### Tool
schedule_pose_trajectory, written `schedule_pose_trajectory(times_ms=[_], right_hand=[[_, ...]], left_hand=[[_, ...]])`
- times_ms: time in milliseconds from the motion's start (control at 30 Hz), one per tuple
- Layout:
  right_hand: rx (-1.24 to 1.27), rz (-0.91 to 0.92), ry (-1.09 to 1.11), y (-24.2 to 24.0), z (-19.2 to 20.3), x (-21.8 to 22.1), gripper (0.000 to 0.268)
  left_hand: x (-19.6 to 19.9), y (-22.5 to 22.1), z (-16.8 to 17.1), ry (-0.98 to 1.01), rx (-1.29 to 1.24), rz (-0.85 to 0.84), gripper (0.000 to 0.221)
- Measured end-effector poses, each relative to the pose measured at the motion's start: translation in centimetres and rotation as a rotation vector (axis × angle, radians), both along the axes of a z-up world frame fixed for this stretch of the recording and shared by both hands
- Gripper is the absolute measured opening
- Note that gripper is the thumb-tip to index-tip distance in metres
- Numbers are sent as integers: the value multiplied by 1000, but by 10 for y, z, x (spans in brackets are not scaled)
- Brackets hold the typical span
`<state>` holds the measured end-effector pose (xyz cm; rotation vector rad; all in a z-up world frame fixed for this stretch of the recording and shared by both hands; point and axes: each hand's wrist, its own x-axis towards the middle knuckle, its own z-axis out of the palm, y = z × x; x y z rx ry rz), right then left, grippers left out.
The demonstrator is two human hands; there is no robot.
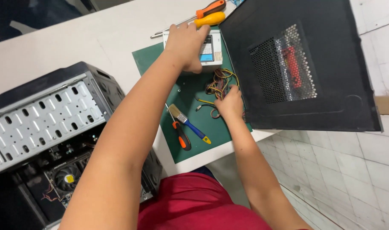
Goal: Installing a power supply unit and managing screws inside a computer case.
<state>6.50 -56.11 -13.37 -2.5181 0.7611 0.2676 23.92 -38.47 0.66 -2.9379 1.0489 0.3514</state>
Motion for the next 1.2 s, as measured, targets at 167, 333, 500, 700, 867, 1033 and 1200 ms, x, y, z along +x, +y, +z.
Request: schedule_pose_trajectory(times_ms=[167,333,500,700,867,1033,1200], right_hand=[[8,-27,156,-3,29,11,60],[-58,20,88,-26,36,11,41],[-57,19,-60,-39,90,9,26],[-160,149,-298,-38,185,-11,31],[-224,281,-545,-23,244,-32,28],[-66,355,-640,-13,271,-50,22],[218,633,-628,26,332,-52,38]], left_hand=[[-6,8,-10,-162,-153,-27,102],[-15,20,17,-277,-305,-3,96],[-35,44,63,-407,-525,38,100],[-81,84,129,-495,-759,83,81],[-118,116,169,-358,-866,195,79],[-156,152,200,-323,-973,160,82],[-197,209,230,-183,-1056,185,93]])
